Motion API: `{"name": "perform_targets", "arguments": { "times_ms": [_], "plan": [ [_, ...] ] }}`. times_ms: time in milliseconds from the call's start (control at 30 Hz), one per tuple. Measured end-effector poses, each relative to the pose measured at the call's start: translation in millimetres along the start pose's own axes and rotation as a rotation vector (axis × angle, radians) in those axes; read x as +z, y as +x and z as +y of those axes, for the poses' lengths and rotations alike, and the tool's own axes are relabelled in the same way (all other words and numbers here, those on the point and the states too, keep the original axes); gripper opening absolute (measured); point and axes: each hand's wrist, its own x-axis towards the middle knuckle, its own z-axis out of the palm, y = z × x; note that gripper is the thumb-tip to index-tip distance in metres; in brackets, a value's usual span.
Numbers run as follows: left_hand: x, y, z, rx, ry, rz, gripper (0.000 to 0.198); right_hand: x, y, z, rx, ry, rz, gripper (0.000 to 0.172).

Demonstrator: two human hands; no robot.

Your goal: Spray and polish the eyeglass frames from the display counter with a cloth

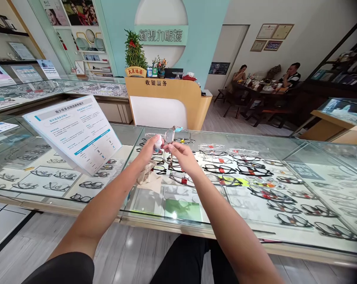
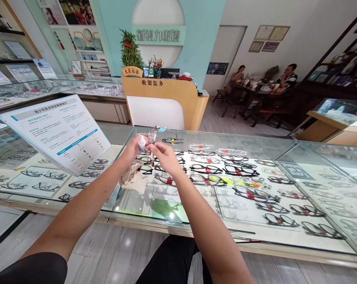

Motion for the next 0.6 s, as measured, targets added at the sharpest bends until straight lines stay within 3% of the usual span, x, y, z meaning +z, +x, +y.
{"name": "perform_targets", "arguments": {
  "times_ms": [167, 333, 467, 533, 600],
  "plan": [
    [1.7, -3.0, 5.3, 0.005, 0.054, -0.099, 0.059, -10.2, 3.0, -4.2, 0.045, 0.044, 0.132, 0.063],
    [6.0, -8.1, 5.3, 0.1, 0.293, -0.181, 0.044, -14.2, 6.0, -1.5, 0.061, 0.11, 0.169, 0.064],
    [-6.5, 0.9, -0.1, 0.123, 0.24, -0.027, 0.046, -14.2, 7.1, 0.3, 0.071, 0.093, 0.175, 0.064],
    [-22.8, 11.6, -3.8, 0.068, 0.172, 0.12, 0.051, -15.1, 7.6, 0.5, 0.071, 0.094, 0.185, 0.064],
    [-44.0, 23.5, -7.9, 0.029, 0.277, 0.305, 0.042, -16.4, 8.0, 0.9, 0.07, 0.094, 0.192, 0.065]
  ]
}}
